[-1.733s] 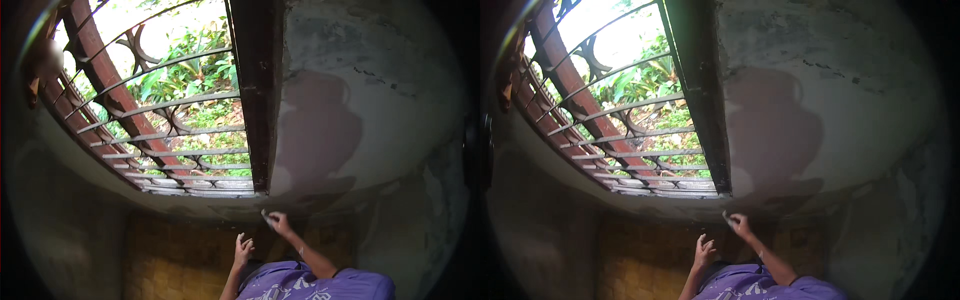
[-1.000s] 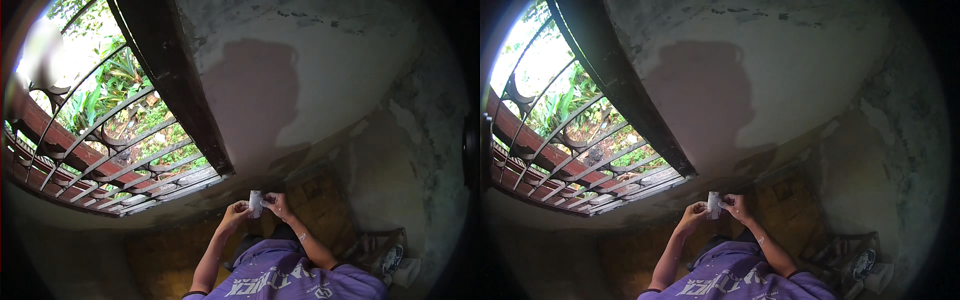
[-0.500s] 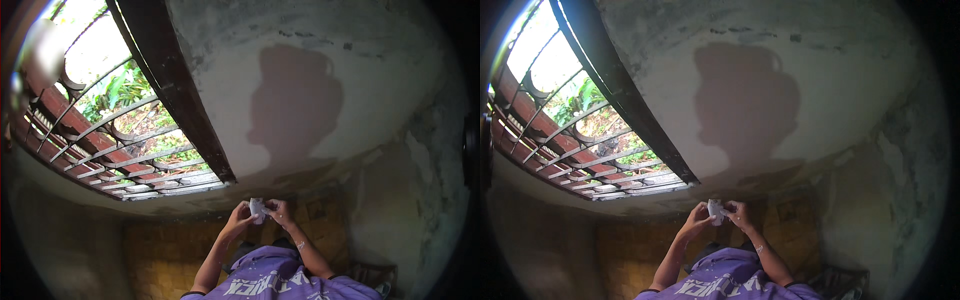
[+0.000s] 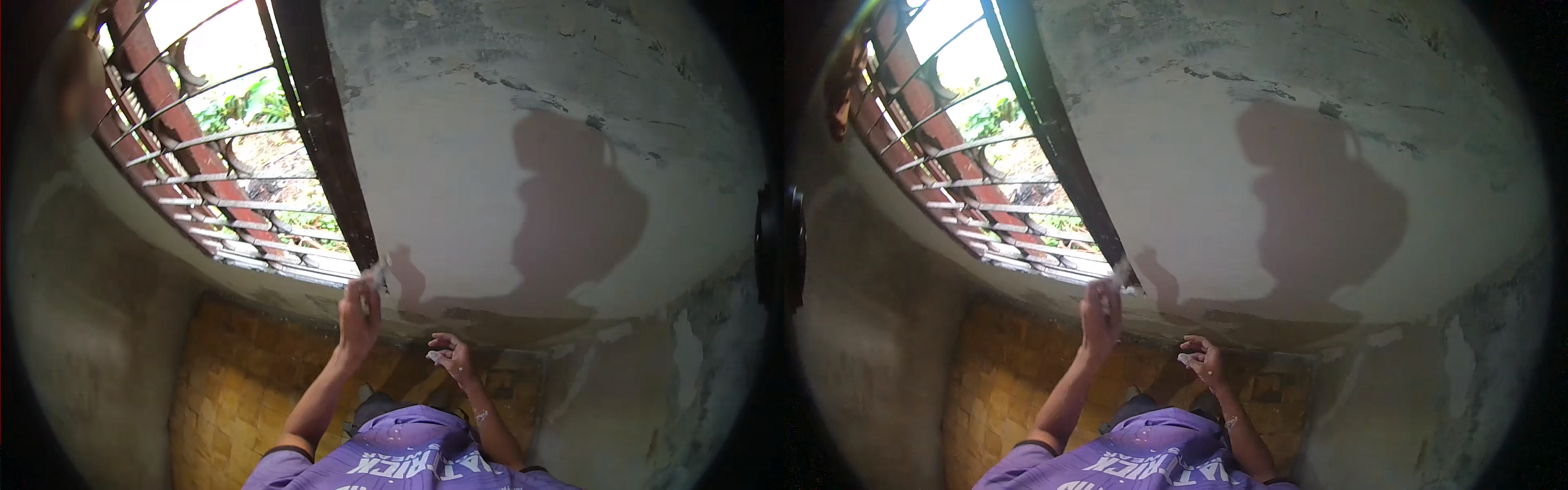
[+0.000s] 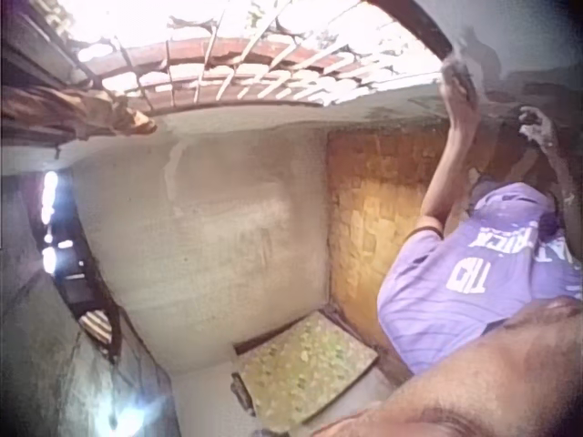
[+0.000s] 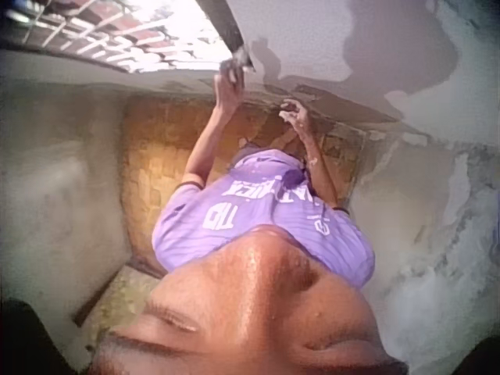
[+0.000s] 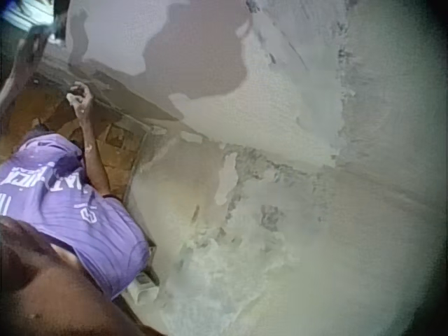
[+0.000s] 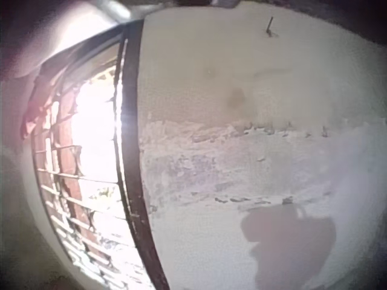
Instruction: The person sands and smooths a patched area of a wall with sandpaper and a sanding block.
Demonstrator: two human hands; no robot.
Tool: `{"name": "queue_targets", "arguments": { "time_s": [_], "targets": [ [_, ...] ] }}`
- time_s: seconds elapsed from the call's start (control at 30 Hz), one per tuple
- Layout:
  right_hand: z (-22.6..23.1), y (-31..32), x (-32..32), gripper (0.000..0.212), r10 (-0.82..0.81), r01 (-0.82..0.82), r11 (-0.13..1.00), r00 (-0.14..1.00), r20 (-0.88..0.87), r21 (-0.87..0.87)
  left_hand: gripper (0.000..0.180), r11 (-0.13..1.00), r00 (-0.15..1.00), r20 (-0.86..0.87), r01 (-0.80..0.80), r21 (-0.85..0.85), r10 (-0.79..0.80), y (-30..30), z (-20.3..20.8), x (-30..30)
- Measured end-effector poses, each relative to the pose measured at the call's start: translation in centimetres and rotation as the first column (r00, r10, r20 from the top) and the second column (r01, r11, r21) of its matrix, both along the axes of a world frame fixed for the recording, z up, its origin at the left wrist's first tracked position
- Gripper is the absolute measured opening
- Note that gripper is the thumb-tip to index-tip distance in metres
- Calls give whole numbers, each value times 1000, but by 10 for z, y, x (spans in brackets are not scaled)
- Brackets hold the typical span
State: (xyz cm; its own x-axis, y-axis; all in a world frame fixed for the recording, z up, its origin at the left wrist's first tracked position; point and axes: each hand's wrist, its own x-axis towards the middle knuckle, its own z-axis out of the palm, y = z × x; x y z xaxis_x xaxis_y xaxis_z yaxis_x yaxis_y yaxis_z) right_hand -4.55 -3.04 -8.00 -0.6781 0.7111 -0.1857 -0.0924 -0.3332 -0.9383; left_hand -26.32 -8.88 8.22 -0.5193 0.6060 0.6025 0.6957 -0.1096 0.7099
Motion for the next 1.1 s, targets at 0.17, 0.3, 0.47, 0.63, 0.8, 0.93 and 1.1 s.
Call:
{"name": "queue_targets", "arguments": {
  "time_s": [0.17,0.3,0.47,0.63,0.8,0.93,1.1],
  "targets": [
    [-17,15,28,41,-39,37,999,995,87,30,47,947,918,-274,-227,227,286,55,72,-18],
    [-21,15,40,37,-44,42,999,997,71,31,40,911,916,-118,-353,215,383,76,33,-14],
    [-39,20,58,33,-120,127,992,976,182,-27,39,984,984,-76,-168,-54,163,35,-13,8],
    [-46,22,65,31,-104,116,993,959,265,-33,41,958,975,-51,-200,207,215,34,30,4],
    [-47,21,60,30,-127,136,991,948,293,-9,45,919,942,-227,-155,363,249,65,79,-23],
    [-49,13,58,27,-191,203,979,944,269,-16,53,936,814,-487,-185,301,317,80,37,-25],
    [-75,-7,63,27,-293,312,950,914,282,-24,52,995,932,-348,-102,15,101,48,-33,-15]
  ]
}}
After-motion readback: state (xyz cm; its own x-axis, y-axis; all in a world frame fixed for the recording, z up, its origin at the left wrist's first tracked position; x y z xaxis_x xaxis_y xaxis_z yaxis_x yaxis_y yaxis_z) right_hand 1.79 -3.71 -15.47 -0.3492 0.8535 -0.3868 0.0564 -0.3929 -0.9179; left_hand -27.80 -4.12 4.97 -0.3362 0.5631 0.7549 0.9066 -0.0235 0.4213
